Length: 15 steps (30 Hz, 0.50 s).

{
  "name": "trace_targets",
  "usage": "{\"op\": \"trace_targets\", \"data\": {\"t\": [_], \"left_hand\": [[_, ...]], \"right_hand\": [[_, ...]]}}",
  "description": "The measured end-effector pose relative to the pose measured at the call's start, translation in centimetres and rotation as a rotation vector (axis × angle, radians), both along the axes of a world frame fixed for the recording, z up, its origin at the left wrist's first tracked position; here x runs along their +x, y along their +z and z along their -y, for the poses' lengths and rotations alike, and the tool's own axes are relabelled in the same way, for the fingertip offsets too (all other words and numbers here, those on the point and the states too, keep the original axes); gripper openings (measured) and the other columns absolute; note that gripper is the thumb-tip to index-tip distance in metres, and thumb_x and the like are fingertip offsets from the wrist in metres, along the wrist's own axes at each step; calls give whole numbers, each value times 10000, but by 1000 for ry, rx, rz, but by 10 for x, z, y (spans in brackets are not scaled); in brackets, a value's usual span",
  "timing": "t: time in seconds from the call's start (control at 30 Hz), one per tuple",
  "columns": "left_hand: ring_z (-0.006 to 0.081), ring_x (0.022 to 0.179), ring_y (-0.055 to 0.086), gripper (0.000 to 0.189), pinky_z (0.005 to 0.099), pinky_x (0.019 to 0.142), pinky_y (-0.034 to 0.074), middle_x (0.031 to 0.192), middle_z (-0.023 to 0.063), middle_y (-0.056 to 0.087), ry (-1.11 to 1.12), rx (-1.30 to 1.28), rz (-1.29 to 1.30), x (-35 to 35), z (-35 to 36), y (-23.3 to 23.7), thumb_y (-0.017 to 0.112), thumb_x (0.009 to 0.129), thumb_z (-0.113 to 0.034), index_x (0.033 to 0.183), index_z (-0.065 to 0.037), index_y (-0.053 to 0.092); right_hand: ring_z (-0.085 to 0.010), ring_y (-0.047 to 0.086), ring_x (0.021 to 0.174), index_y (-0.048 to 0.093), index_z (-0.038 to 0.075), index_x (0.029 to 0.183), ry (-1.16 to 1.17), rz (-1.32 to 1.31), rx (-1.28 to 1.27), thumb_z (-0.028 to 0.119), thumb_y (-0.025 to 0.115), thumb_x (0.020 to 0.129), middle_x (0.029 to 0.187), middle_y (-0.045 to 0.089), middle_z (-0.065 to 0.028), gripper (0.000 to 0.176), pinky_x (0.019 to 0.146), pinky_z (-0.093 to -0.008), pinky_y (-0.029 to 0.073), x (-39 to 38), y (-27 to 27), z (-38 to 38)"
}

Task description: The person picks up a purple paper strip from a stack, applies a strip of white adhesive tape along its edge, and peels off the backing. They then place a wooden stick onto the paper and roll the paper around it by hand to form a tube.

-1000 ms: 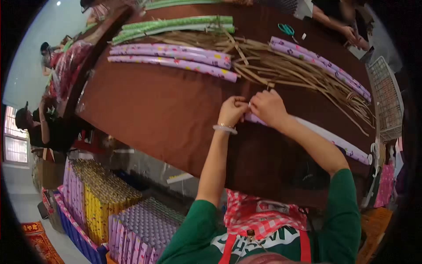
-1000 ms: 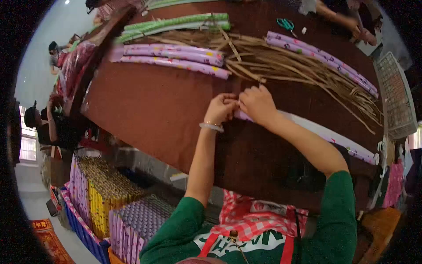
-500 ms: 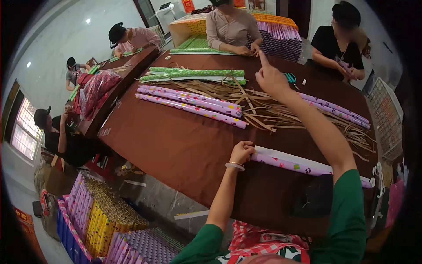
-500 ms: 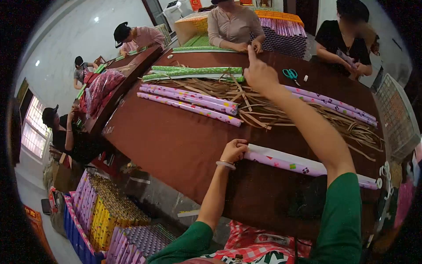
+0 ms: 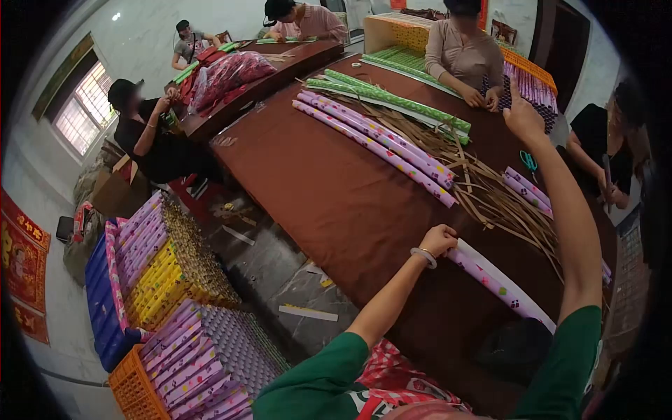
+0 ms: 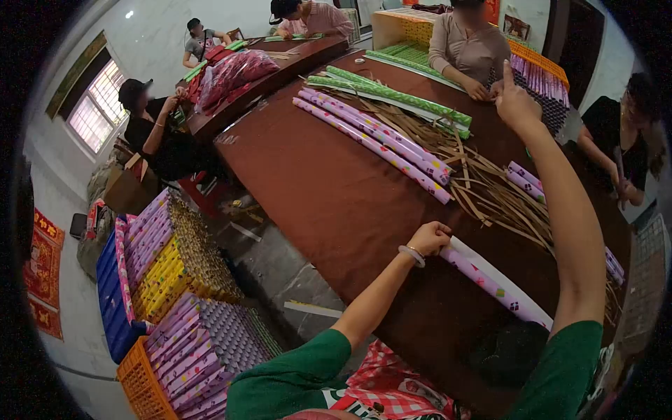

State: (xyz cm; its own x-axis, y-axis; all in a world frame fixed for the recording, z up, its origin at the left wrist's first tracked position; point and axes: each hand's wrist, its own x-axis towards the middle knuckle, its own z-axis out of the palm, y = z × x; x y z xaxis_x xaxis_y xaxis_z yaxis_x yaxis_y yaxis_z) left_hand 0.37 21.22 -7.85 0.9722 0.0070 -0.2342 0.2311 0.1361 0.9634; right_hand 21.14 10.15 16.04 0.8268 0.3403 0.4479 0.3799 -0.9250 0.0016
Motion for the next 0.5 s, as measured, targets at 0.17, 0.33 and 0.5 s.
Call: {"op": "trace_targets", "data": {"t": [0.17, 0.33, 0.5], "left_hand": [[131, 453, 519, 315, 265, 409, 420, 663, 74, 595, 35, -32, 41, 2, 0, -12, 611, 652, -46, 944, 58, 553], [120, 436, 504, 299, 255, 397, 405, 653, 71, 593, 30, -11, 46, 3, 1, -13, 615, 649, -55, 921, 50, 554], [117, 430, 495, 284, 249, 395, 401, 659, 67, 588, 40, 16, 54, 2, 2, -13, 609, 669, -48, 930, 46, 547]], "right_hand": [[-340, 614, 803, 5, 180, 1422, 40, -10, -17, 247, 520, 848, 941, 611, -209, 774, 645, -458, 482, 11, -6, -1], [-351, 612, 810, 57, 206, 1420, 78, -47, -41, 215, 514, 847, 967, 602, -216, 734, 637, -455, 483, -32, 33, -29], [-369, 586, 904, 173, 319, 1389, 613, 175, 76, 179, 445, 837, 1007, 571, -236, 632, 760, -471, 465, -85, 49, -112]]}}
